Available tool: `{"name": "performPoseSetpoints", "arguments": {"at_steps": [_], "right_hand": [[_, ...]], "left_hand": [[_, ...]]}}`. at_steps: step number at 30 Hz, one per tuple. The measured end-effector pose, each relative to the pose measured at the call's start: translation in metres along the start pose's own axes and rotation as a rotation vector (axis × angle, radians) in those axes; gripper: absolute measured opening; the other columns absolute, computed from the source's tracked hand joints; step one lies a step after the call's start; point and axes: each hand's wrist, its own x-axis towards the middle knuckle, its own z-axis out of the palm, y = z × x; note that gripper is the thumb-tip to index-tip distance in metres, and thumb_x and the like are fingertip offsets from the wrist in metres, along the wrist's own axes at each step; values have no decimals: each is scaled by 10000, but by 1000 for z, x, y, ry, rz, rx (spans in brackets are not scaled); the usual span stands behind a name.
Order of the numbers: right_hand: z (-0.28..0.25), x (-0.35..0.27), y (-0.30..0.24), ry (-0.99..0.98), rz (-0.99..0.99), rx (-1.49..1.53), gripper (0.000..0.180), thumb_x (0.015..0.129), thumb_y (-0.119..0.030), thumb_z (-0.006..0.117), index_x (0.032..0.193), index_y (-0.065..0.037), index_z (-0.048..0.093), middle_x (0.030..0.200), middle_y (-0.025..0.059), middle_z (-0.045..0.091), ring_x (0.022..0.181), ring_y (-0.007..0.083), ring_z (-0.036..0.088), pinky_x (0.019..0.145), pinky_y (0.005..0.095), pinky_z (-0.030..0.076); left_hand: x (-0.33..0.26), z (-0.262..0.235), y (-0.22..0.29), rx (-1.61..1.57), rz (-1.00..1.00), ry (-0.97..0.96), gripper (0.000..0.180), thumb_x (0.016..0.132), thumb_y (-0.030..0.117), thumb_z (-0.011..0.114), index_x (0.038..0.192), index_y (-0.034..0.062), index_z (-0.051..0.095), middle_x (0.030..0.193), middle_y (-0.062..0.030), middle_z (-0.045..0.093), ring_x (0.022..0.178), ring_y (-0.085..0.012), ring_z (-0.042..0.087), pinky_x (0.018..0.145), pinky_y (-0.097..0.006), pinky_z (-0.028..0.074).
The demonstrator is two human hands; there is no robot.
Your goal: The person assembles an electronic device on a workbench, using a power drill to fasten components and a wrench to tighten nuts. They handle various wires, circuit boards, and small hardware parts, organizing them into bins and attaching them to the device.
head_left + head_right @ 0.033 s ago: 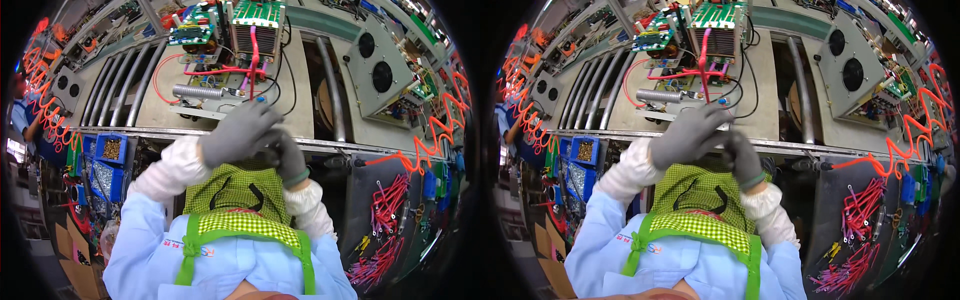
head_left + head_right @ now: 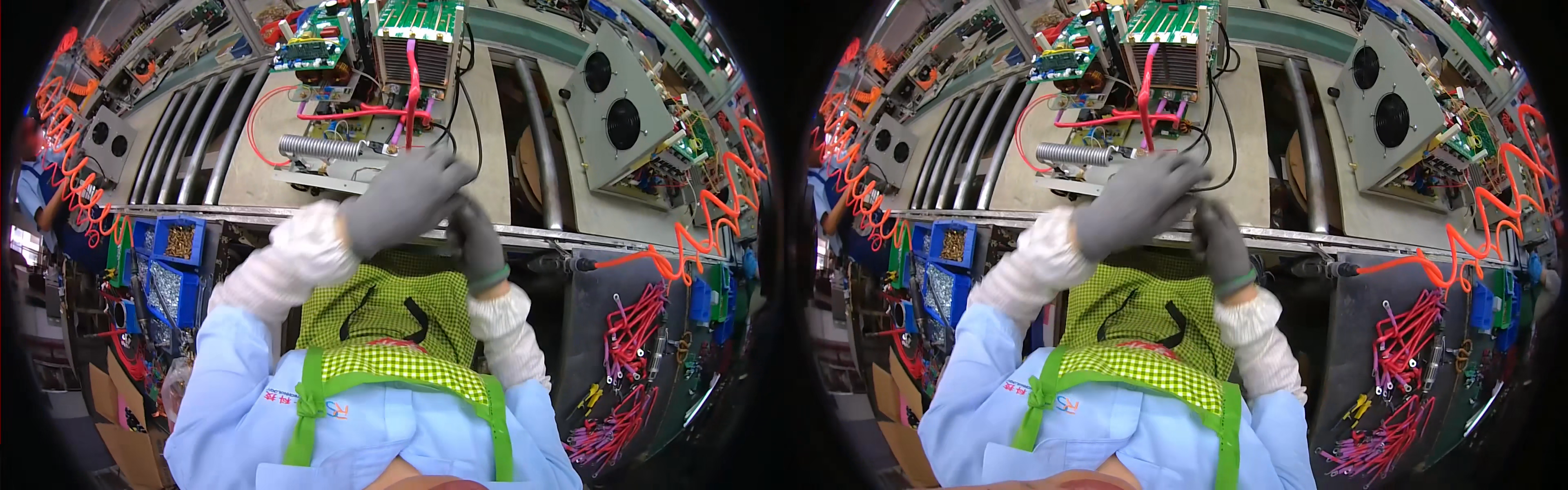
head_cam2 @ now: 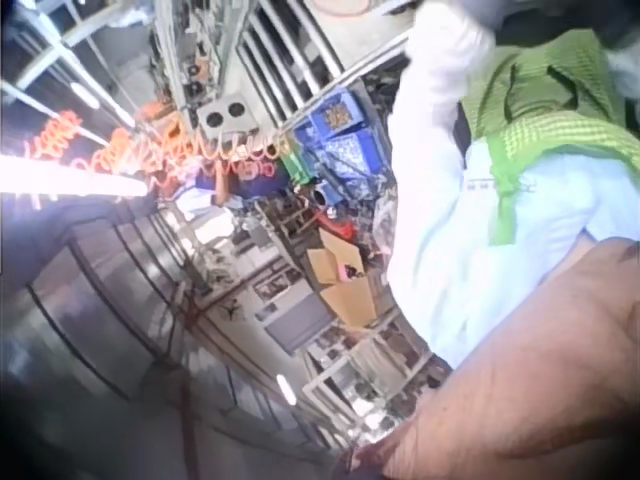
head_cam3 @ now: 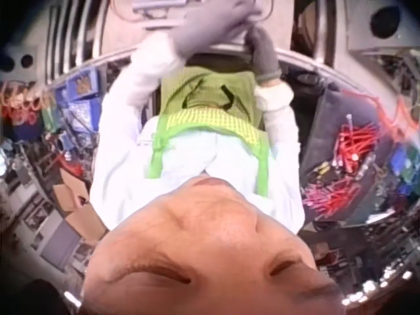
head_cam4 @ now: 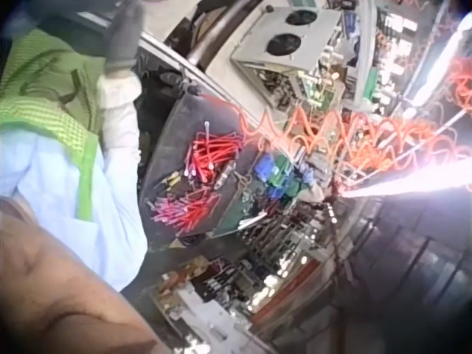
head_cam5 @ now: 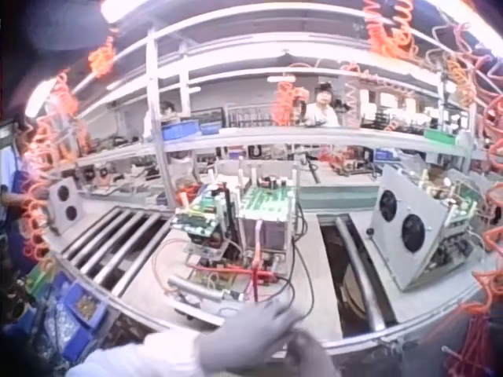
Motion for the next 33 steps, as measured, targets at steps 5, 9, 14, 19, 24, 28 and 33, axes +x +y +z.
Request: {"name": "performPoseSetpoints", "arguments": {"at_steps": [5, 9, 14, 19, 24, 28, 33], "right_hand": [[-25, 77, -9, 27, -340, -1042, 347, 935, -313, 534, 1152, -47, 590, 849, 201, 669, 787, 347, 652, 738, 432, 497], [-40, 85, -6, -13, -279, -1305, 379, 929, -377, 516, 1173, -96, 588, 958, 221, 669, 929, 406, 624, 803, 479, 489], [-43, 79, 15, -15, -279, -1307, 409, 908, -382, 557, 1263, -178, 552, 1003, 206, 653, 942, 401, 631, 811, 486, 501], [-39, 86, 12, 44, -291, -1382, 385, 890, -372, 582, 1217, -170, 559, 1001, 196, 641, 922, 390, 640, 797, 489, 506], [-46, 109, -1, -98, -350, -1501, 288, 869, -370, 603, 1057, -152, 612, 985, 155, 642, 896, 369, 649, 774, 483, 514], [-52, 120, 3, -26, -347, -1605, 263, 846, -394, 634, 978, -171, 679, 955, 136, 680, 874, 348, 669, 731, 467, 530], [-41, 114, -38, -234, -176, -1541, 405, 787, -504, 687, 990, -156, 720, 920, 122, 715, 868, 348, 679, 775, 433, 535]], "left_hand": [[94, 42, -26, 550, -263, -549, 287, 774, 188, 687, 1038, 76, 694, 939, -113, 705, 869, -298, 692, 646, -447, 524], [87, 145, -105, 753, -502, -621, 249, 753, 272, 689, 929, 105, 750, 909, -118, 724, 852, -290, 696, 635, -442, 509], [89, 96, -84, 555, -583, -588, 326, 816, 302, 644, 1022, 56, 702, 974, -190, 703, 917, -335, 690, 741, -479, 522], [92, 36, -54, 39, -489, -393, 524, 839, 427, 622, 1165, 16, 618, 1011, -213, 686, 964, -360, 667, 843, -440, 513], [81, 27, -70, -292, -463, -92, 542, 821, 471, 667, 1137, 32, 630, 988, -183, 677, 954, -304, 663, 824, -379, 502], [77, 21, -55, -344, -417, -347, 465, 812, 443, 688, 1033, 33, 679, 945, -164, 677, 897, -282, 665, 797, -350, 505], [72, 10, -53, -245, -277, -406, 401, 794, 374, 681, 1029, 50, 694, 913, -158, 679, 865, -310, 666, 793, -396, 519]]}}
